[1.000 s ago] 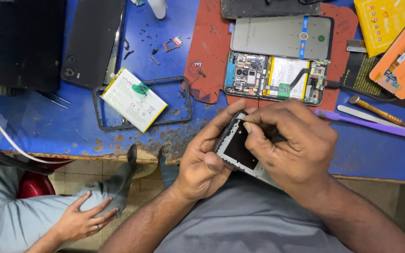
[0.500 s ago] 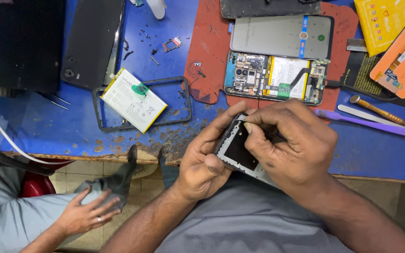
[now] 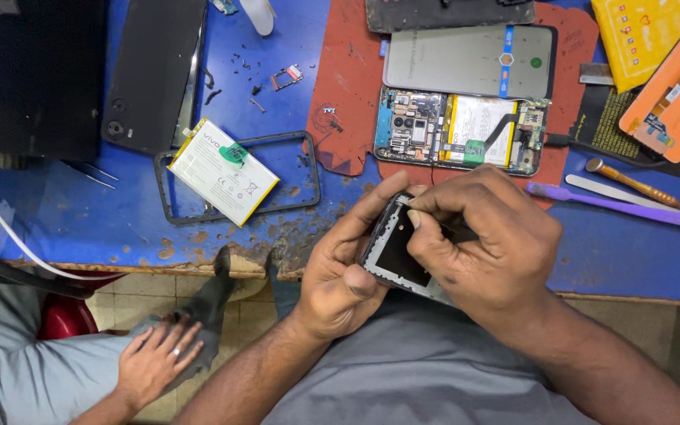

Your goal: The person repairs a smartphone at a cluttered workbench. They remove the battery from a phone frame, pry at the frame edges with a screwdriver, press and fit a black panel into the frame, and scrape or clean the frame edges with a purple plastic pry tool while other disassembled phones lie on the bench.

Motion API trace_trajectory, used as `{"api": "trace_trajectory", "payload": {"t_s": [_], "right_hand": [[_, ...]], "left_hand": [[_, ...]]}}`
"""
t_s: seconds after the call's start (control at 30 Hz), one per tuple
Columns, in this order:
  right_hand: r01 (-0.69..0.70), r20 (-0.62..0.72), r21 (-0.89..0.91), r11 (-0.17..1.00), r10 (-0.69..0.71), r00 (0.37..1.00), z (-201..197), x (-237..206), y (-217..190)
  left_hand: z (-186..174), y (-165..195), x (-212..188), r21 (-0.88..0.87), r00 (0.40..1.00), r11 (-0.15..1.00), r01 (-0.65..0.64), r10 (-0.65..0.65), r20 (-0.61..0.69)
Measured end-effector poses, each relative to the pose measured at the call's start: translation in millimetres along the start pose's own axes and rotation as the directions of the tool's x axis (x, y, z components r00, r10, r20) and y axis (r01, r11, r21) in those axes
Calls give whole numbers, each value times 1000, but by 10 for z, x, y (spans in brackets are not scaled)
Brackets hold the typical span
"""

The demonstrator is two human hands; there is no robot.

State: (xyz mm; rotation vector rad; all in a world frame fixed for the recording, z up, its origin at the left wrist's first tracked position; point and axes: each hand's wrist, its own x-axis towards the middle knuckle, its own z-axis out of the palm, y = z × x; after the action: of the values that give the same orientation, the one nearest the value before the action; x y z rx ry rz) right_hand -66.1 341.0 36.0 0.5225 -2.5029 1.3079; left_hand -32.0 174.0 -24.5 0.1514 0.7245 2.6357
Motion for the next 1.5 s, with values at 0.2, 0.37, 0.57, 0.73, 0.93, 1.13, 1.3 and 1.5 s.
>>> {"api": "trace_trajectory", "payload": {"t_s": [0.2, 0.37, 0.57, 0.73, 0.93, 1.13, 1.3, 1.5], "right_hand": [[-12, 2, 7, 1000, 12, 1000, -8, -24, 26], [-429, 118, 386, 817, 417, 901, -108, -33, 112], [-528, 292, 713, 461, 490, 821, -252, -65, 360], [-529, 337, 782, 330, 490, 804, -314, -117, 477], [-535, 250, 681, 500, 528, 812, -306, -88, 318], [-230, 32, 180, 957, 228, 973, -143, -99, -1], [-126, 10, 69, 990, 125, 992, -61, -11, -51], [-110, 43, 111, 988, 106, 993, -61, 20, -39]], "left_hand": [[22, 14, 11, -2, 1000, 1000, 4, -4, 2], [36, 20, 18, -1, 1000, 1000, -11, 11, -1], [53, -4, 23, -5, 1000, 1000, -26, 26, -15], [62, -17, 26, 21, 998, 998, -62, 62, -14], [68, -33, 27, 57, 996, 995, -81, 83, -23], [74, -46, 13, 86, 995, 992, -90, 94, -32], [65, -41, -2, 63, 997, 996, -66, 69, -40], [40, -33, -3, 46, 998, 997, -56, 58, -30]]}}
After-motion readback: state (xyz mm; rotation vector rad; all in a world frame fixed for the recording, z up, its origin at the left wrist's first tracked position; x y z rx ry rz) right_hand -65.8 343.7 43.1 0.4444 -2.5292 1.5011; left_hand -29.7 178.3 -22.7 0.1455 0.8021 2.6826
